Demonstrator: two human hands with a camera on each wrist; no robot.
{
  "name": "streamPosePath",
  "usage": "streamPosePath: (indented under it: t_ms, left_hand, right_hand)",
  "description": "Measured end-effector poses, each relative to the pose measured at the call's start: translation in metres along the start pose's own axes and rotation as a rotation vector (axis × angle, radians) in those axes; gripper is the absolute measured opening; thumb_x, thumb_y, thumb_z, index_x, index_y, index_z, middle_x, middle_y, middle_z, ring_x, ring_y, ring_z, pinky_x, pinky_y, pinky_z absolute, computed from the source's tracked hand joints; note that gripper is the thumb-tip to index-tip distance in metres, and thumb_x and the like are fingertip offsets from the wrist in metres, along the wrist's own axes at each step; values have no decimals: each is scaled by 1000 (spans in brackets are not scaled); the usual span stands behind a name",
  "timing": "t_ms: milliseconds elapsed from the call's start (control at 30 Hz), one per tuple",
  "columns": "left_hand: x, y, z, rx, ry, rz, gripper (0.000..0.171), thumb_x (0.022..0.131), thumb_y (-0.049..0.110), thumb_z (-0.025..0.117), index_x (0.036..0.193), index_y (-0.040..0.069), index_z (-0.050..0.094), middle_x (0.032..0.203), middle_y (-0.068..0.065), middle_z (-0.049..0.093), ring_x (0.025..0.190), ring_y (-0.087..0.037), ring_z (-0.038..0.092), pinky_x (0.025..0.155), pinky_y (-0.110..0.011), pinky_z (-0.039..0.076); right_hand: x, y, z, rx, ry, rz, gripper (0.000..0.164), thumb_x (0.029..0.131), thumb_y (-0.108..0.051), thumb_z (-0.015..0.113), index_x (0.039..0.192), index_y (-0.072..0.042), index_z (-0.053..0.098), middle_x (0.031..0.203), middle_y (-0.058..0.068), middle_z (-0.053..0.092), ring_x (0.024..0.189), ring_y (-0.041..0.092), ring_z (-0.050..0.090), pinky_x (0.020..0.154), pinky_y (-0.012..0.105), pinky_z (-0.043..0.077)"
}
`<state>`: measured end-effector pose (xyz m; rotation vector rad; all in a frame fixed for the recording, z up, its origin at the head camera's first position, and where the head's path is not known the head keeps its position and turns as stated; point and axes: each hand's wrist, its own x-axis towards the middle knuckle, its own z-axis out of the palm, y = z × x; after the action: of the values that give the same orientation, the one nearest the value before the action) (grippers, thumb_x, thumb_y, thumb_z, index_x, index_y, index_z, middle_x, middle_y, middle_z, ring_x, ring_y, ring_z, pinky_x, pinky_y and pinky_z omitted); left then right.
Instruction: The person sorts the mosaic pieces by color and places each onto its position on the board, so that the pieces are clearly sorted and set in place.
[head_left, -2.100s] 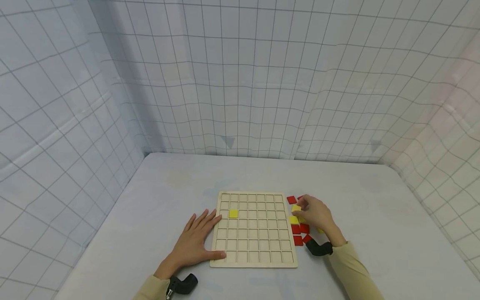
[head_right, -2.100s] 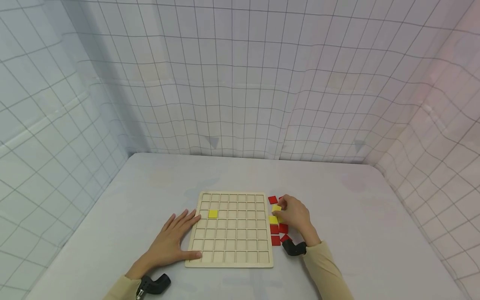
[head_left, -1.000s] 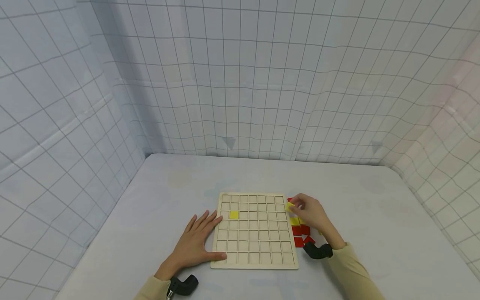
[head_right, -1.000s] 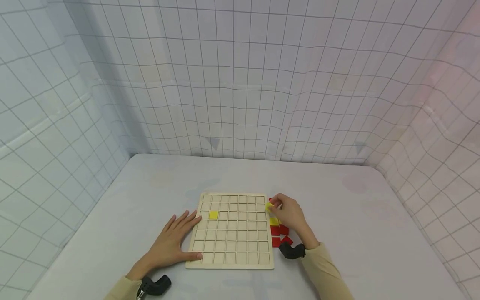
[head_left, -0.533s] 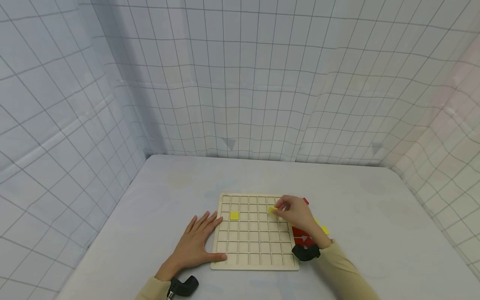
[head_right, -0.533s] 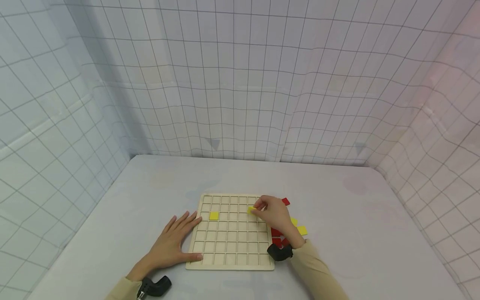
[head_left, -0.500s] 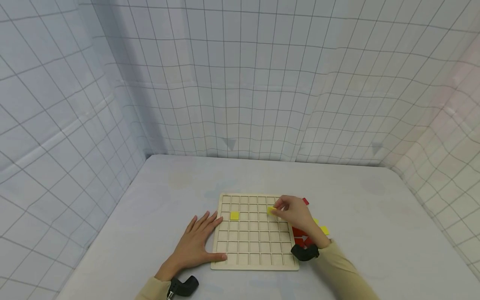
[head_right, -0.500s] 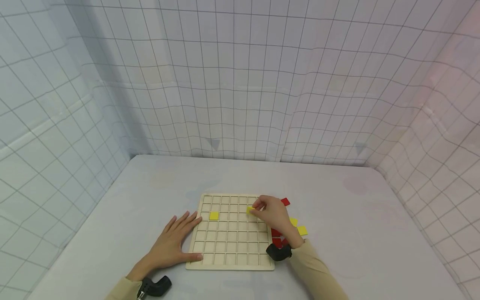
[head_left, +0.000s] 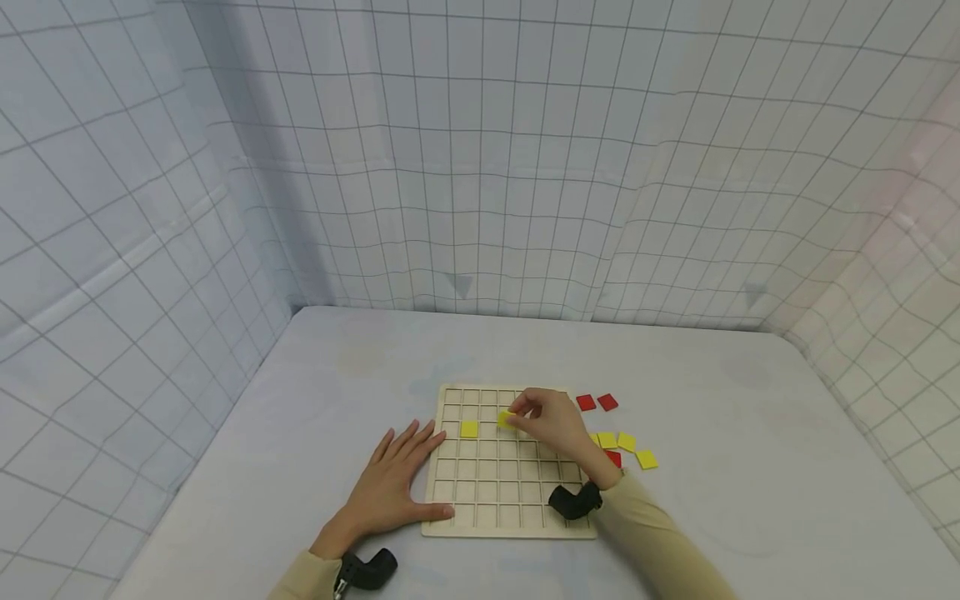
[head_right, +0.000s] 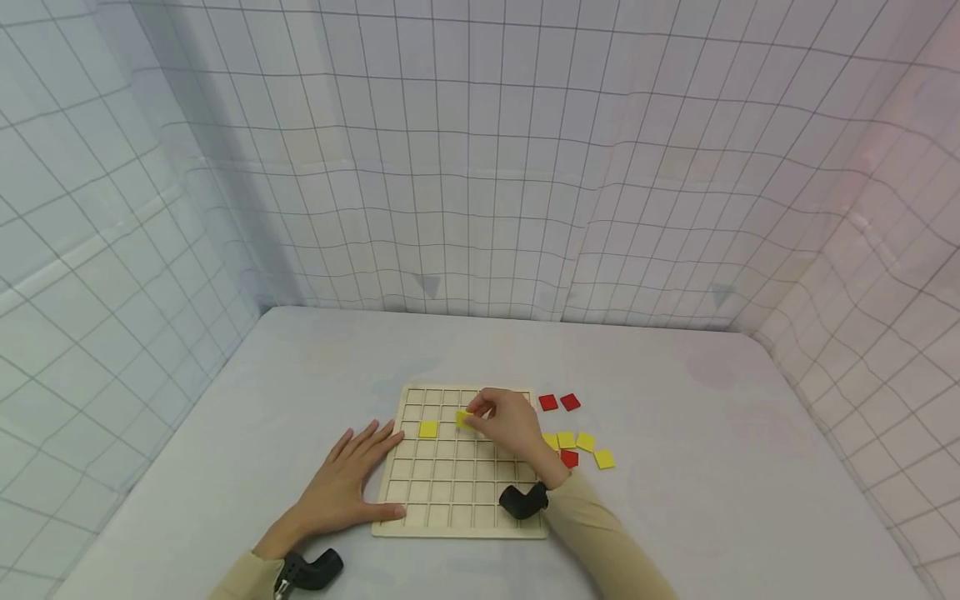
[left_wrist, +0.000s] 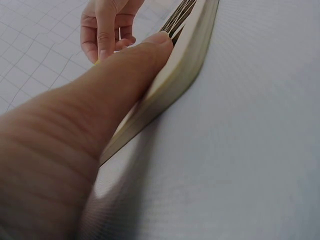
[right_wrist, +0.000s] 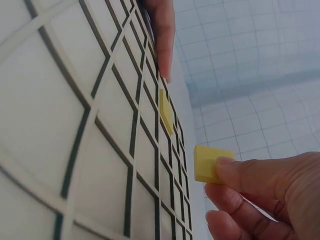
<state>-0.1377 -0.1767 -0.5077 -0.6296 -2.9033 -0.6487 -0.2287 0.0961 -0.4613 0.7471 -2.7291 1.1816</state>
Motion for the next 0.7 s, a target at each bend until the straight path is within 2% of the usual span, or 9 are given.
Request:
streamPosePath:
  t_ms: [200, 700]
  left_hand:
    - [0, 0, 0, -5, 2, 1, 105, 68, 82, 55, 150, 21, 32, 155, 0, 23, 143, -22, 12, 114, -47, 3]
    - [0, 2, -2, -13, -9, -10, 104, 69, 81, 56, 150, 20, 33, 155, -1, 24, 143, -22, 12, 114, -47, 3]
  right_hand:
    - [5, -5, 10, 34, -49, -12, 7, 81, -16, 76, 85, -14, 70, 76, -10, 64, 63, 7, 54, 57, 25, 46]
    - [5, -8, 24, -13, -79, 20, 7, 83, -21, 76, 84, -17, 70, 75, -12, 62, 63, 6, 52, 56, 24, 44]
